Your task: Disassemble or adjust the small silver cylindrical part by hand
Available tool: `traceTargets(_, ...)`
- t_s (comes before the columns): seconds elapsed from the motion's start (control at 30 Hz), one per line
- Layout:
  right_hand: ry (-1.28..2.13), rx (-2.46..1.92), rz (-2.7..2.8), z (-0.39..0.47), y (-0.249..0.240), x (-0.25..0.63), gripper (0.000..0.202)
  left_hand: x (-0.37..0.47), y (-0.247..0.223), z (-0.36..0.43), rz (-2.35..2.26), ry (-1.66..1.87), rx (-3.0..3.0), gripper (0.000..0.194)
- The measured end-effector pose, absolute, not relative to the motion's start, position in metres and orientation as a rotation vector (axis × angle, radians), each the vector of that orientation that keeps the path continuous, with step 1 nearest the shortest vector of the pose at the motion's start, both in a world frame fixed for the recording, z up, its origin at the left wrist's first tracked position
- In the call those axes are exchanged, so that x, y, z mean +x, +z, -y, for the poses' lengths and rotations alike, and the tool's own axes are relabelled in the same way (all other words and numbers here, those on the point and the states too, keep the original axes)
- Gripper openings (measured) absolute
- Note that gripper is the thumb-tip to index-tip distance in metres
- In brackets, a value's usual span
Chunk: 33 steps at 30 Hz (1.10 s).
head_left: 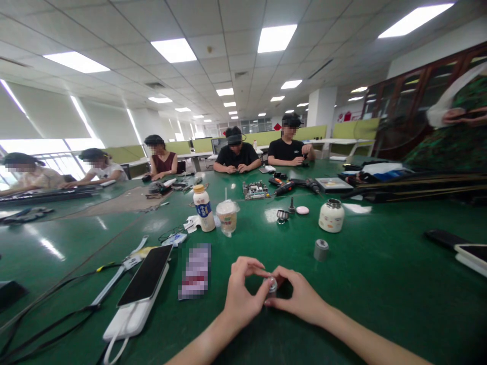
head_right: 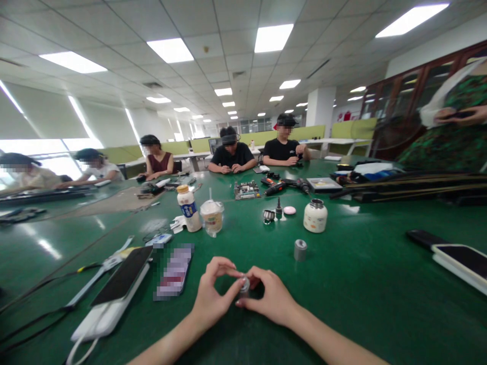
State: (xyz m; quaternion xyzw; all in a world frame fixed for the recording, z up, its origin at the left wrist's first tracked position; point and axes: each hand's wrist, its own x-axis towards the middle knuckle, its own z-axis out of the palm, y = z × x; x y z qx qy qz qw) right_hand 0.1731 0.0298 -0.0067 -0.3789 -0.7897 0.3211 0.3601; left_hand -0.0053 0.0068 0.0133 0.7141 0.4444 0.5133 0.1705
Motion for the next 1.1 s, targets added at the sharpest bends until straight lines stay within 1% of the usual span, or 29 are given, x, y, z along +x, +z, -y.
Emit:
traceTargets(0.1, 0.824, -0.978, 2.039, -0.030, -0.007, 0.174, 0.029, -0.005, 0.015, -0.005, -1.304, 1.423, 2.068, 0.032)
traceTargets(0.27, 0.844, -0.966, 2.028, -0.031, -0.008, 0.173, 0.028, -0.010, 0.016, -0.005, -1.223, 1.363, 2.155, 0.025)
traceTargets(0.33, 0.842, -0.968, 2.023, -0.031, -0.009, 0.172, 0.028, -0.011, 0.015, -0.004, -1.169, 1.355, 2.151, 0.031)
traceTargets(0.47, 0.857, -0.927, 2.031, -0.029, -0.007, 0.174, 0.026, -0.010, 0.008, -0.001, -1.084, 1.374, 2.047, 0.048)
traceTargets(0.57, 0.884, -0.796, 1.993, -0.028, -0.003, 0.178, 0.045, -0.006, 0.000, 0.002, -1.113, 1.337, 2.023, 0.058)
traceTargets(0.63, 0.911, -0.706, 1.916, -0.028, 0.002, 0.181, 0.051, -0.003, -0.004, 0.002, -1.181, 1.286, 2.021, 0.063)
traceTargets(0.7, 0.910, -0.686, 1.853, -0.027, 0.007, 0.183, 0.045, -0.001, -0.007, 0.002, -1.239, 1.263, 2.004, 0.065)
traceTargets(0.77, 0.879, -0.732, 1.844, -0.027, 0.013, 0.183, 0.035, 0.000, -0.008, 0.001, -1.268, 1.271, 1.981, 0.064)
traceTargets(0.87, 0.796, -0.834, 1.928, -0.024, 0.023, 0.180, 0.023, 0.000, -0.009, -0.002, -1.276, 1.283, 1.993, 0.054)
traceTargets(0.93, 0.730, -0.895, 1.987, -0.023, 0.028, 0.178, 0.021, -0.001, -0.008, -0.003, -1.288, 1.291, 2.015, 0.050)
traceTargets(1.1, 0.682, -0.984, 2.038, -0.023, 0.037, 0.177, 0.021, -0.002, -0.006, -0.001, -1.301, 1.256, 2.060, 0.052)
